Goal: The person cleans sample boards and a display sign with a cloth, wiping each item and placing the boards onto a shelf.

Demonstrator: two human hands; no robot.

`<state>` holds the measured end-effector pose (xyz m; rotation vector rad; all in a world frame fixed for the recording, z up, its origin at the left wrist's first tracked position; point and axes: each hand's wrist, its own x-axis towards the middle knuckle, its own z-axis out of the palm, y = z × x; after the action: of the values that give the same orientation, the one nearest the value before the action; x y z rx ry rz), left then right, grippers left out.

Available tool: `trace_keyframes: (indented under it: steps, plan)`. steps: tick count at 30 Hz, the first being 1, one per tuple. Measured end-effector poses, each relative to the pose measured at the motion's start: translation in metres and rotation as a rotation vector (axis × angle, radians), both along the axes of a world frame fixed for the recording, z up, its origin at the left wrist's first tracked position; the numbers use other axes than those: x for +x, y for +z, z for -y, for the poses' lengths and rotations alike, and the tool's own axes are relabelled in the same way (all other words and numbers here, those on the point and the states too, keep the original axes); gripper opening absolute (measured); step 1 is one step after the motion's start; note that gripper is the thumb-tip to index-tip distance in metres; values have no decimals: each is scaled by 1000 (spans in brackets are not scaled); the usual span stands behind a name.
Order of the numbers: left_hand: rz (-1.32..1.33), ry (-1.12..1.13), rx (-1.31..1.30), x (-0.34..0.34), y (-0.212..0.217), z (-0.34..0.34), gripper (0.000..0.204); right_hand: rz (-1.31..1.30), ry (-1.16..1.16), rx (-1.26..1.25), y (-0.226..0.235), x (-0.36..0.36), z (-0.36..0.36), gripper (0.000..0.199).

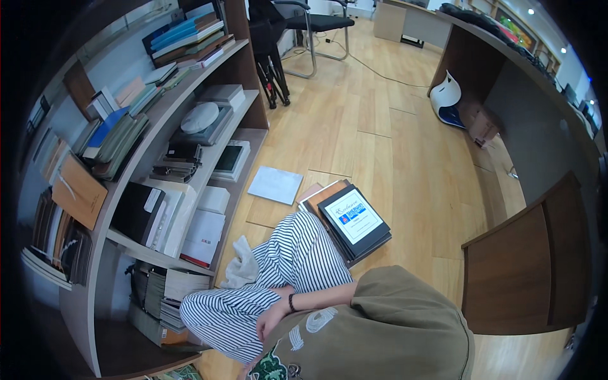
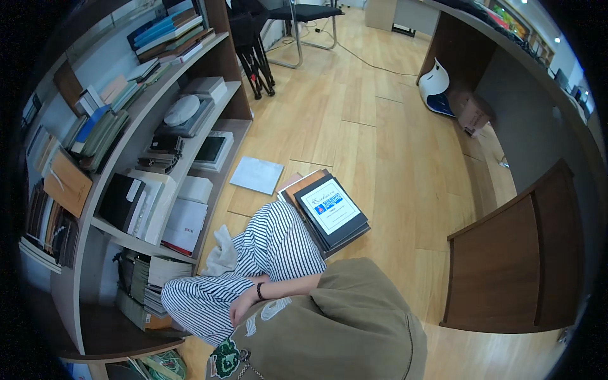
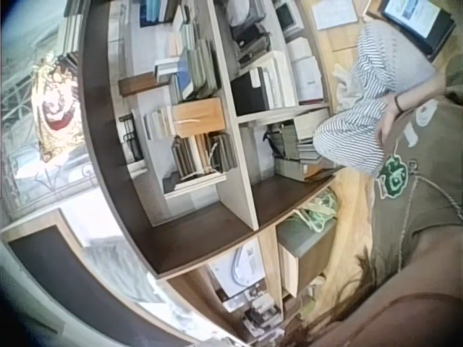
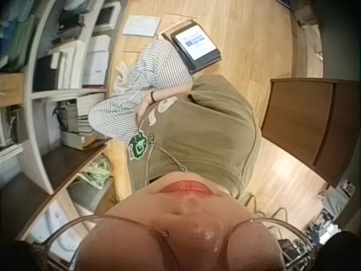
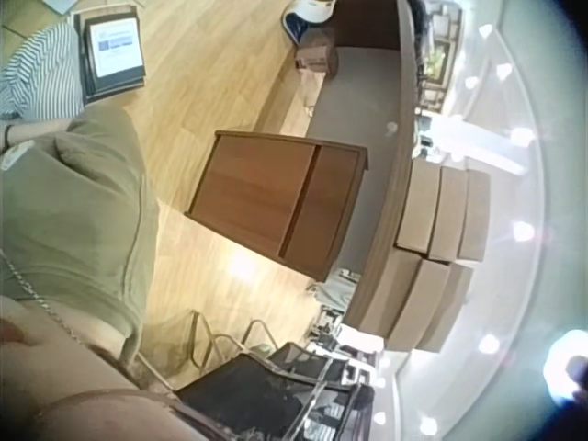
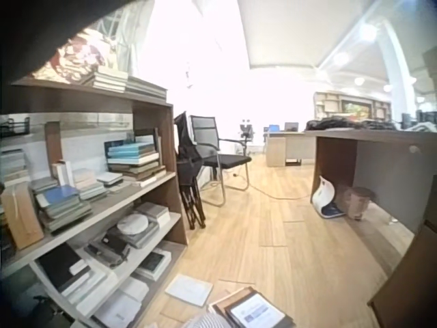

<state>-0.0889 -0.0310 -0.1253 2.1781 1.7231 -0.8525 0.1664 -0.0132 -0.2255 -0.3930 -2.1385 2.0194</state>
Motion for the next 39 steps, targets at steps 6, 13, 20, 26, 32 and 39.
trace_keyframes:
  steps: [6, 13, 20, 26, 32, 39]
  plan:
    - [104, -316, -100, -6, -32, -26, 45, 162, -587, 126, 90, 97, 60, 44]
    - [260, -458, -215, 9, -57, -28, 36, 575, -857, 205, 126, 135, 131, 34]
    - [433, -452, -284, 28, -79, -9, 30, 581, -881, 48, 136, 138, 144, 29]
    - [670, -355, -371, 72, -20, -3, 27, 522, -885, 58, 113, 125, 139, 24]
    - [1213, -36, -623, 36, 25, 16, 24, 218, -826, -410, 106, 130, 130, 17]
    - [1390, 194, -905, 26, 63, 29, 17, 188, -573, -321, 125, 131, 106, 18]
